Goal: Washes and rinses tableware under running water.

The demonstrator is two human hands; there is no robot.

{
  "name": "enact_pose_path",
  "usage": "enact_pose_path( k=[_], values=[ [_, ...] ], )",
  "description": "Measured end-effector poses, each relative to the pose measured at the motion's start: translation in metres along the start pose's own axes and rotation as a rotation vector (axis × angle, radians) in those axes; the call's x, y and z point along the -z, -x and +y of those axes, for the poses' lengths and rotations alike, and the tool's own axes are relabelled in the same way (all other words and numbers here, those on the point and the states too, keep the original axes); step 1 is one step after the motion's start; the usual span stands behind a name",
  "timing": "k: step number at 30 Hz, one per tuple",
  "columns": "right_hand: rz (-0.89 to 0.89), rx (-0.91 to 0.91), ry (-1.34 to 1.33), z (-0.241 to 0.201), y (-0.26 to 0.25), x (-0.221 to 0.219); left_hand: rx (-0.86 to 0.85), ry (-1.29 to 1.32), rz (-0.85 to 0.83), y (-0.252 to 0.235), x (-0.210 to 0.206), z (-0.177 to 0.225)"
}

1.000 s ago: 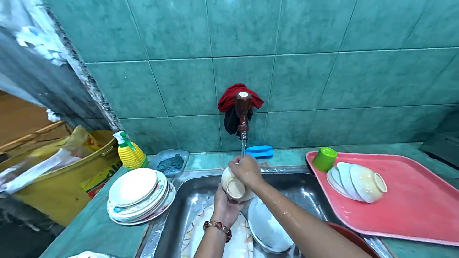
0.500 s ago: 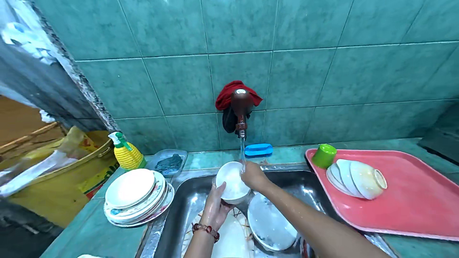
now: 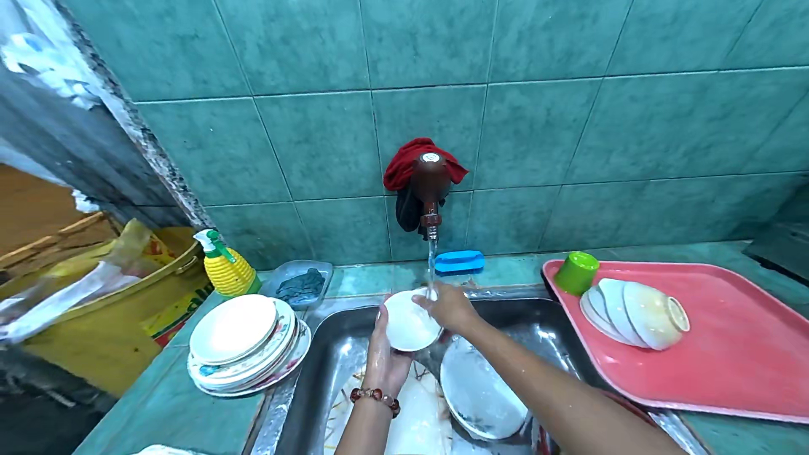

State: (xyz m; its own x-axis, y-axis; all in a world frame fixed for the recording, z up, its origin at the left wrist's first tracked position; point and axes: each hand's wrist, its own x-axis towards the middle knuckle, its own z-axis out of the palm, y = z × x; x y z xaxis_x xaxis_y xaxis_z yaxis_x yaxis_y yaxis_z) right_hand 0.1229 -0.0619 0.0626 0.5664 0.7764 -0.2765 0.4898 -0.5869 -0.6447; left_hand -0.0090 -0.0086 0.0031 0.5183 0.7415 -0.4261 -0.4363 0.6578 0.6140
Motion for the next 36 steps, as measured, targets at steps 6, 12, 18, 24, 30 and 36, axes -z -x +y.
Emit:
enact_pose_path(
  k=[6, 12, 18, 24, 30, 36],
  values=[
    [-0.012, 0.092, 0.294, -0.023, 0.017, 0.005, 0.007, -0.089, 0.073, -0.009, 0.005, -0.031],
    [0.097, 0.636, 0.709, -0.037, 0.034, 0.008, 0.094, -0.061, 0.0, 0.001, -0.021, -0.042],
    [0.26, 0.497, 0.526, -0.027, 0.035, 0.012, 0.129, -0.055, -0.05, 0.004, -0.026, -0.031],
    [0.095, 0.149, 0.601, -0.002, 0.019, -0.007, 0.12, -0.196, 0.052, 0.007, -0.023, -0.015],
    [-0.255, 0.654, 0.548, 0.024, 0.037, -0.017, 0.089, -0.325, 0.06, 0.004, -0.011, -0.005],
    [-0.095, 0.605, 0.751, 0.013, 0.035, -0.005, 0.146, -0.387, 0.01, 0.008, -0.01, -0.004]
  ],
)
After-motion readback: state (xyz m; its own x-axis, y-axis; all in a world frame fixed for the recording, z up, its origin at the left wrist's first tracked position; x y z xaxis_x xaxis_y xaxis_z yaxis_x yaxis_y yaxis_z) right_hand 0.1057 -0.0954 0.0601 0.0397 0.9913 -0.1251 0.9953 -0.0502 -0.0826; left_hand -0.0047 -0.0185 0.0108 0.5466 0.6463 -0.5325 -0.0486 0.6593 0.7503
